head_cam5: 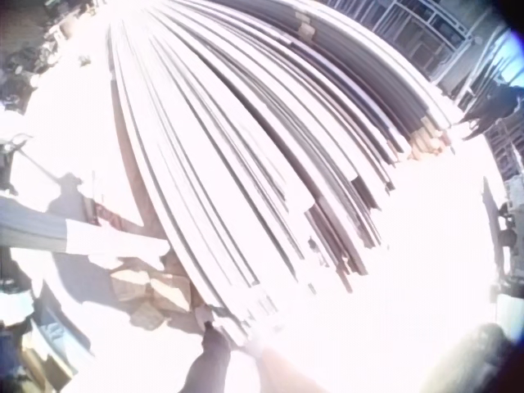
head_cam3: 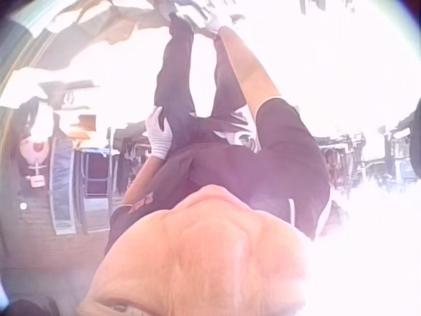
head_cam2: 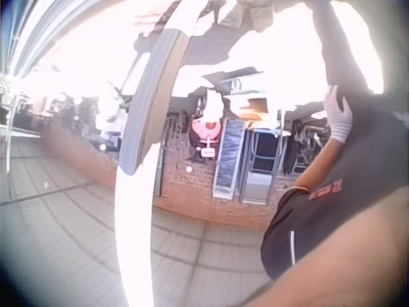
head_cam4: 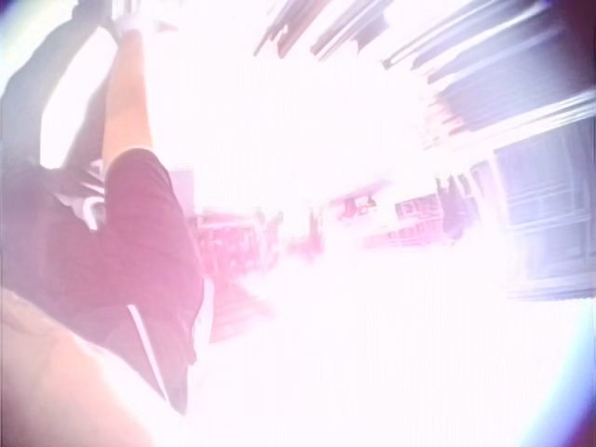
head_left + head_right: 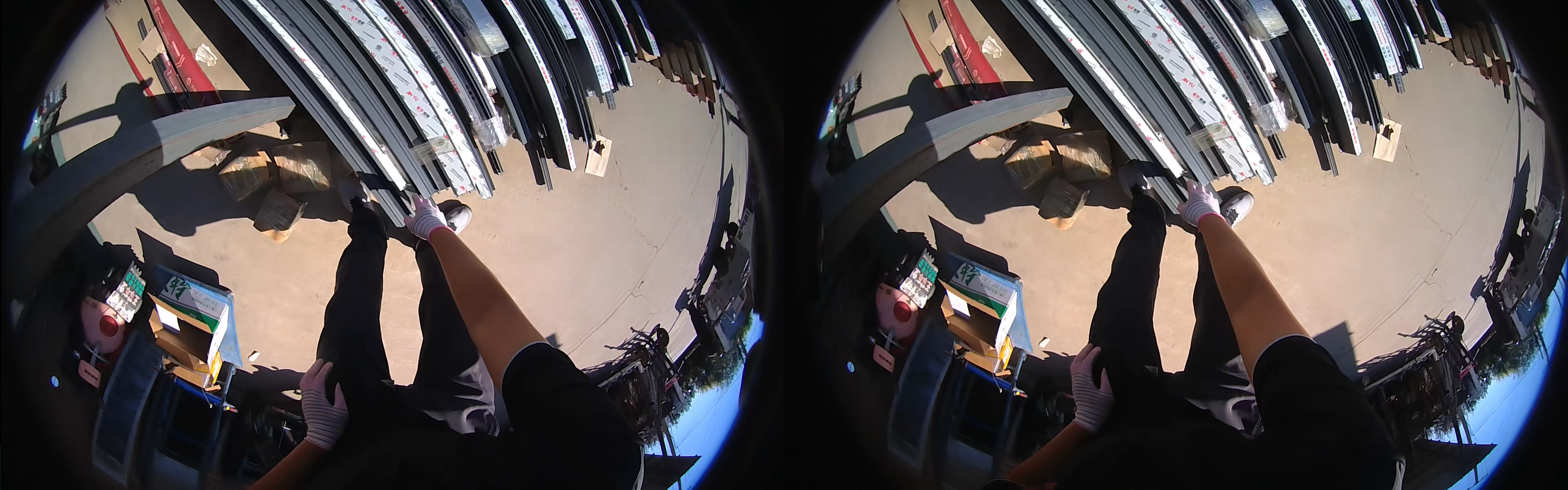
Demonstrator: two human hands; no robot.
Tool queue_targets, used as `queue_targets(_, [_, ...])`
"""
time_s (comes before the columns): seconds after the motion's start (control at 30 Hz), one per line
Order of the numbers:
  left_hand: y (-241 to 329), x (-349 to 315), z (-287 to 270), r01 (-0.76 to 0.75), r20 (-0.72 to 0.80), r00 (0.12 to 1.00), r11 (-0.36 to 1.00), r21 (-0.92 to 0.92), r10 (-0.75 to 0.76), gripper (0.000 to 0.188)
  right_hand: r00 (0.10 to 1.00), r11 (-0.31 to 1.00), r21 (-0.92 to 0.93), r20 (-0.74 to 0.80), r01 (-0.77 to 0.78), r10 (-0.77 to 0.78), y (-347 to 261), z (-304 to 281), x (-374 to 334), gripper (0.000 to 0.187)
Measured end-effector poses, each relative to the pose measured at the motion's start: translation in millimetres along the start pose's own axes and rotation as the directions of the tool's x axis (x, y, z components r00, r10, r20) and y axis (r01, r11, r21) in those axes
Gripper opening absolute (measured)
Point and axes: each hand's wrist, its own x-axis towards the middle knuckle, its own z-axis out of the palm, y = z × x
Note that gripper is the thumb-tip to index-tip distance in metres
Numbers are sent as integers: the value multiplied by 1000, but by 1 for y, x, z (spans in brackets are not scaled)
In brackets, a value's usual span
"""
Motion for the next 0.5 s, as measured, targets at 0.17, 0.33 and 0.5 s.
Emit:
queue_targets(0.17, [0,0,5,54,-12,998,998,18,-54,49,990,988,81,60,-132,128,-26,28,68,89])
queue_targets(0.33, [4,-1,6,93,-34,995,996,1,-92,49,963,959,200,-135,-202,231,-43,39,83,49])
queue_targets(0.5, [11,1,7,48,-49,998,998,35,-46,50,989,995,52,-116,-84,90,-37,16,76,49])
